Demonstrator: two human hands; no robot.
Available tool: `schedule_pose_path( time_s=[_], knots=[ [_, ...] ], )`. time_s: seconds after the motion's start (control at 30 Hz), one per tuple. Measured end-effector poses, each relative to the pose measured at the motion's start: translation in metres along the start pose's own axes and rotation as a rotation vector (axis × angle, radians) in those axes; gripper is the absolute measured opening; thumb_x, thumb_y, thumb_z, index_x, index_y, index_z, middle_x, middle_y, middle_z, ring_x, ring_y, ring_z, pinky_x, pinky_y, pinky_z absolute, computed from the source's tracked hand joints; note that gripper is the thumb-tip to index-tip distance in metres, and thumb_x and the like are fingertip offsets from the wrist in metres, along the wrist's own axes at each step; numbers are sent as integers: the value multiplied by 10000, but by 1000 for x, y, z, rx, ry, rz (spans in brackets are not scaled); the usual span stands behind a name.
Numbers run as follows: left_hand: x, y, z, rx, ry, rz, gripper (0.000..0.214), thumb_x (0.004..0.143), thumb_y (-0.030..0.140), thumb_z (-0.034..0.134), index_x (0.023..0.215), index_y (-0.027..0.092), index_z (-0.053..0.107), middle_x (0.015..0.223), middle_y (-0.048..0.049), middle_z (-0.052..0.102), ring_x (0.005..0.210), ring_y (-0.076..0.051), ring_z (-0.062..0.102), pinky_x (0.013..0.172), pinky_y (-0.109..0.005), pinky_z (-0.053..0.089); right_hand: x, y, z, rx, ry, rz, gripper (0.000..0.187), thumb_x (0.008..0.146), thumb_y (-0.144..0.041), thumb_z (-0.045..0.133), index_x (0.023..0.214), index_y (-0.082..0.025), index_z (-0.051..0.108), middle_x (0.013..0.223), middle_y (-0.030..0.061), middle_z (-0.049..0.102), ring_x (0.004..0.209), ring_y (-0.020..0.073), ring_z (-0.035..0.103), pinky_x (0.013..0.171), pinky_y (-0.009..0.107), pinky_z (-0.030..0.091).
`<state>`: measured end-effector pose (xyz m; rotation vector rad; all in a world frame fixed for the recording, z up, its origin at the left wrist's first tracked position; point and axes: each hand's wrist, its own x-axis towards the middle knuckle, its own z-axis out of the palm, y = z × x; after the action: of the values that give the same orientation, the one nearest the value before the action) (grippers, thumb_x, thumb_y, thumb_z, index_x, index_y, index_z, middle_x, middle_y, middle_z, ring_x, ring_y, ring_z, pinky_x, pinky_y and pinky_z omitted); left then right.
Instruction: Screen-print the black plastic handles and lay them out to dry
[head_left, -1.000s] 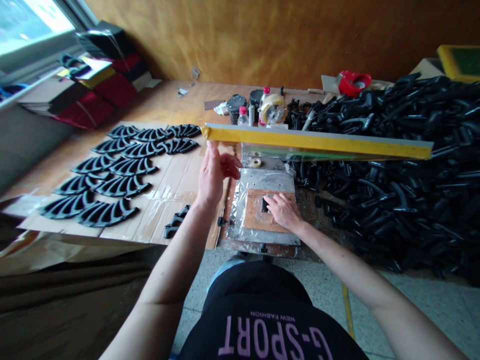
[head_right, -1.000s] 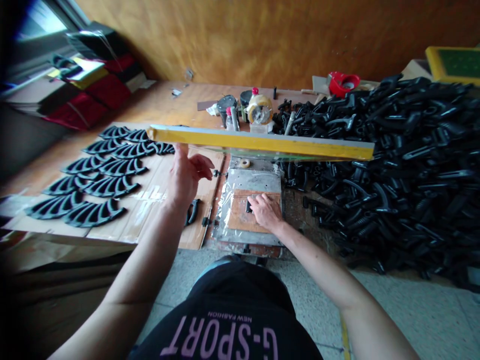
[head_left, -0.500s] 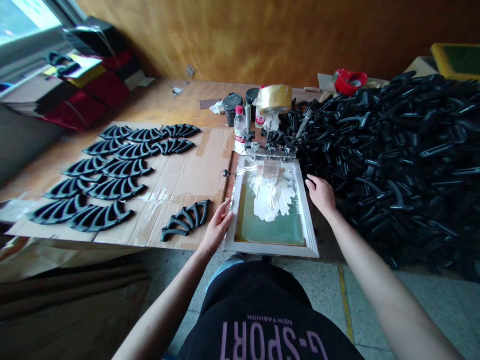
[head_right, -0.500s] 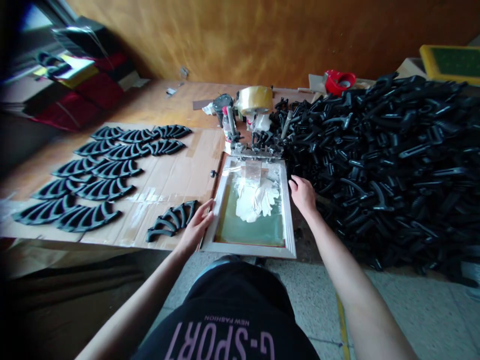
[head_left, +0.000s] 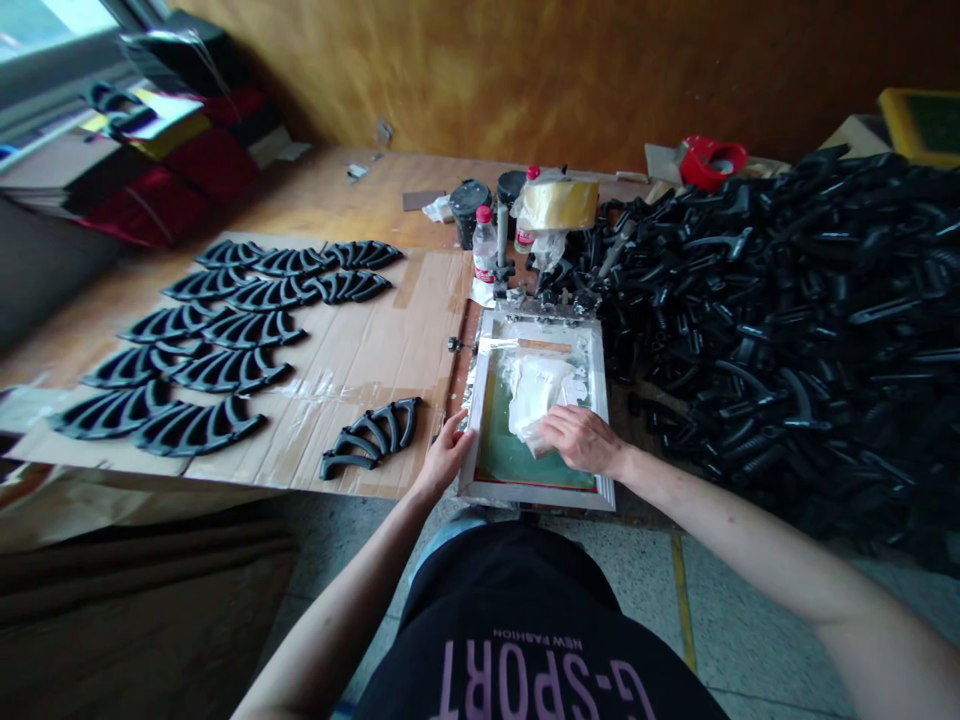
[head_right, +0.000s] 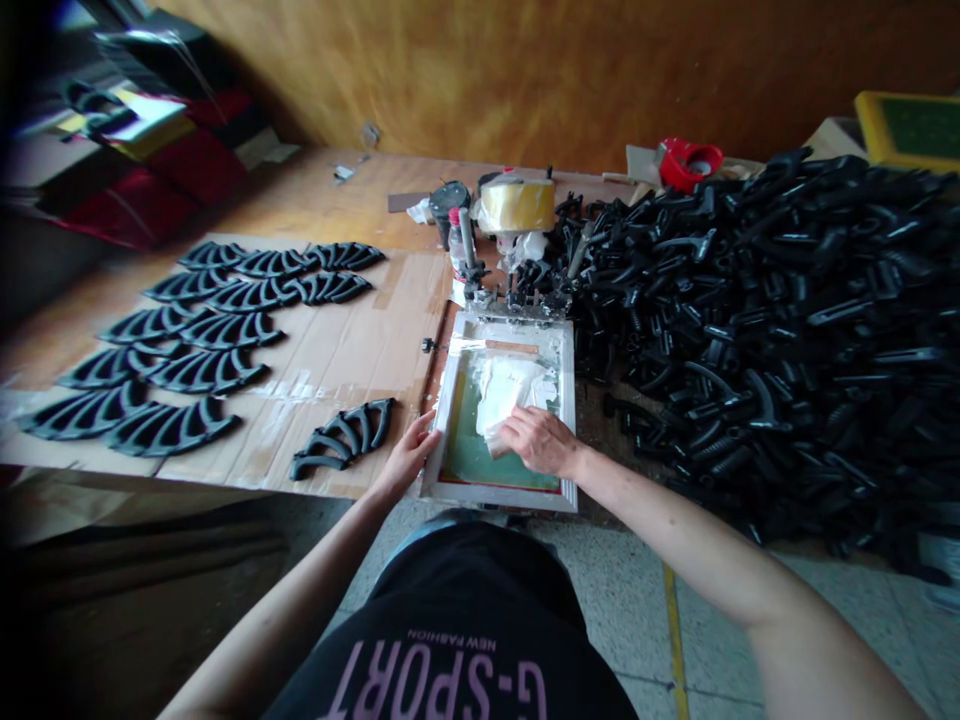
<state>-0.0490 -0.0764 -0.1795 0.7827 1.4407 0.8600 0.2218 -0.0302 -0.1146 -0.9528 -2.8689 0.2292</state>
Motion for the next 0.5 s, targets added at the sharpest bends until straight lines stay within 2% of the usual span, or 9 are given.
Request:
schedule_pose_path(
  time_s=[0.07, 0.17, 0.27, 0.33, 0.43, 0.5],
  knots=[
    [0, 0, 0, 21, -10, 12, 667, 744, 420, 719, 1350, 204, 544, 757, -8, 676, 627, -140, 598, 535, -205, 417, -1, 1, -3, 2, -1, 10, 135, 867, -154, 514, 815, -182, 635, 817, 65, 632, 828, 201, 539, 718, 310, 375],
    [-1, 2, 1, 37, -40, 34, 711, 747, 462, 707, 1371, 181, 513, 770, -20, 686, 631, -144, 609, 539, -209, 426, 2, 0, 4, -39, 103, 115, 158, 875, -144, 494, 869, -172, 649, 847, 82, 638, 870, 220, 535, 744, 331, 381],
    [-2, 5, 2, 36, -39, 33, 718, 751, 479, 695, 1378, 186, 501, 803, -35, 698, 655, -157, 631, 551, -221, 451, -4, -9, 19, -42, 165, 52, 256, 886, -92, 420, 936, -156, 662, 887, 104, 649, 889, 225, 534, 756, 343, 393],
    [-4, 8, 3, 38, -24, 28, 717, 741, 476, 703, 1367, 181, 513, 797, -37, 699, 644, -155, 628, 541, -219, 448, -8, -12, 20, -13, 156, 22, 229, 898, -127, 443, 917, -166, 668, 863, 94, 654, 872, 220, 546, 755, 337, 400],
    [-12, 22, 2, 42, -36, 24, 759, 721, 477, 725, 1384, 182, 501, 760, -26, 691, 583, -136, 589, 497, -207, 409, 8, -4, 2, 16, 167, 162, 160, 909, -251, 547, 981, -188, 675, 876, 76, 680, 883, 221, 579, 780, 326, 410],
    [-22, 38, 0, 38, -41, 36, 779, 727, 511, 722, 1402, 199, 490, 705, -2, 661, 538, -123, 550, 472, -204, 382, 29, 11, -21, 18, 209, 313, 301, 893, -332, 610, 1170, -216, 637, 974, 73, 704, 923, 229, 604, 804, 324, 421]
  ],
)
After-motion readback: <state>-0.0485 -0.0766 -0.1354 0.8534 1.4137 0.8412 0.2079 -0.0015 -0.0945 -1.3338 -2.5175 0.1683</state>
